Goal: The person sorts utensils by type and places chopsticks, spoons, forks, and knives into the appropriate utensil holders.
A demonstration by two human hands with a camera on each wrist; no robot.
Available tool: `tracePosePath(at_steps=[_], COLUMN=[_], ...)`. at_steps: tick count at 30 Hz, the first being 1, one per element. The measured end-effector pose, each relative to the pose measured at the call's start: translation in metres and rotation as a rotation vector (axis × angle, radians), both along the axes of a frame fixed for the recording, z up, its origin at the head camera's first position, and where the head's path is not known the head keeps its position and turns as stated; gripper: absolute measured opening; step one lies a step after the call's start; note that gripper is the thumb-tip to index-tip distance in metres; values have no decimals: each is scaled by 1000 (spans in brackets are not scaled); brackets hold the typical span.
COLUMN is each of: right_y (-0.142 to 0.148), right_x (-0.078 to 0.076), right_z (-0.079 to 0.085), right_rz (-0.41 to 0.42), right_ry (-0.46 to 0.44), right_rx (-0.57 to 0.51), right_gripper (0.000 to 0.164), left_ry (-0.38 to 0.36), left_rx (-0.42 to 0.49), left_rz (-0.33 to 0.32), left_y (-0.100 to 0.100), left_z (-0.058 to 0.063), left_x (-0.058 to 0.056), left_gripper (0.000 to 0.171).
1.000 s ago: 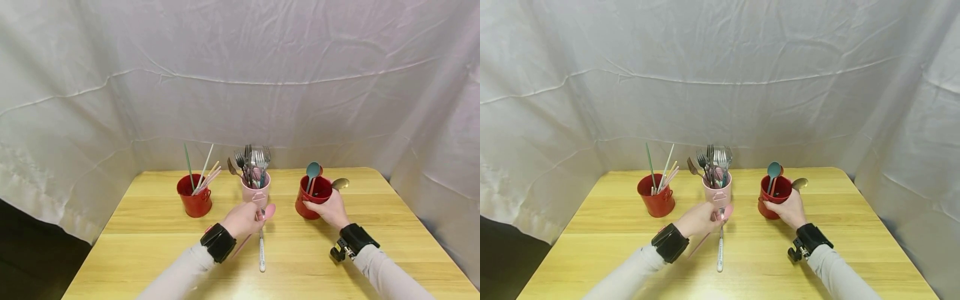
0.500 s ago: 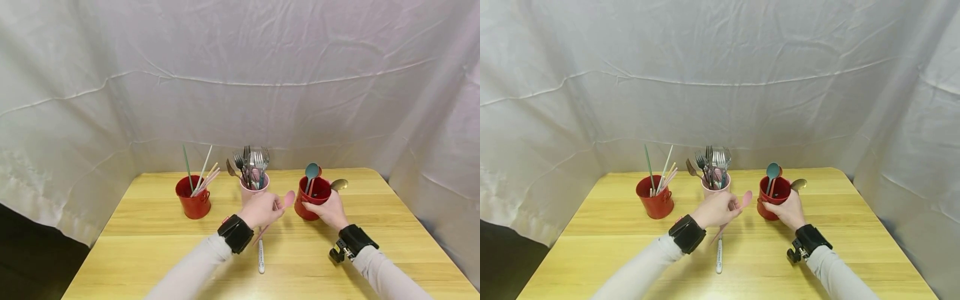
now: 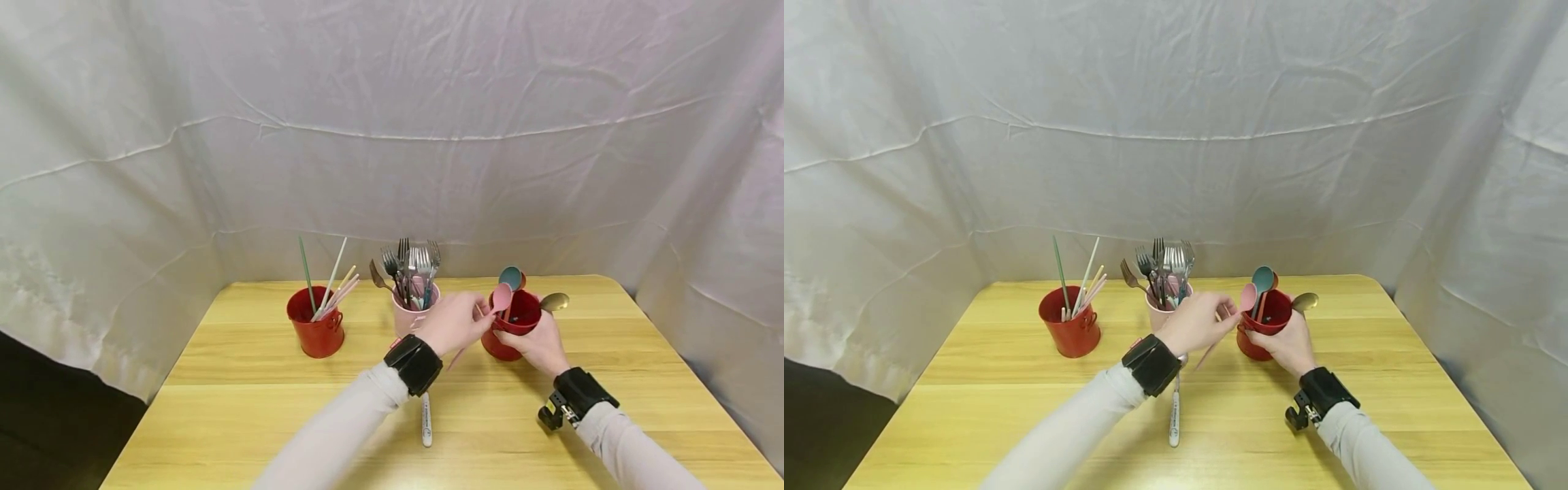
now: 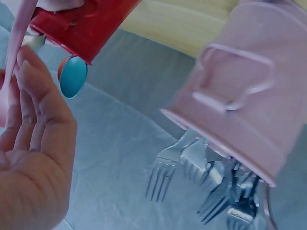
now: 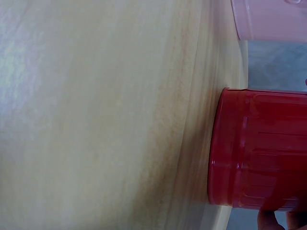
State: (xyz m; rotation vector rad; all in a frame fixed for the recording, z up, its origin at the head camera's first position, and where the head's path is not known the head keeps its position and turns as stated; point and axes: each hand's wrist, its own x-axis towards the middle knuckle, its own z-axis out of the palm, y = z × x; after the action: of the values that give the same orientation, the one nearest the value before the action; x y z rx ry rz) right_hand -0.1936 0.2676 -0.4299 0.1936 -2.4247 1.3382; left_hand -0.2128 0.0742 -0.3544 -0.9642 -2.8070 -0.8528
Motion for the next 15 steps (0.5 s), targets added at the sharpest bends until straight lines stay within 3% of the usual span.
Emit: tracePosePath(at_steps=[7,15], right_y=[3,19], right_x=[-1,-19], right_z=[-2,-34], right_rz=[26,22], right_ry=[1,-10], right_rx=[-17,-6], right_gripper=[73,78], left_ry=[25,52], left_rx=[87,243], left_rz=[16,41], left_y=[16,29], left_z=[12,21], left_x=[-8,-16], left_gripper=[15,15])
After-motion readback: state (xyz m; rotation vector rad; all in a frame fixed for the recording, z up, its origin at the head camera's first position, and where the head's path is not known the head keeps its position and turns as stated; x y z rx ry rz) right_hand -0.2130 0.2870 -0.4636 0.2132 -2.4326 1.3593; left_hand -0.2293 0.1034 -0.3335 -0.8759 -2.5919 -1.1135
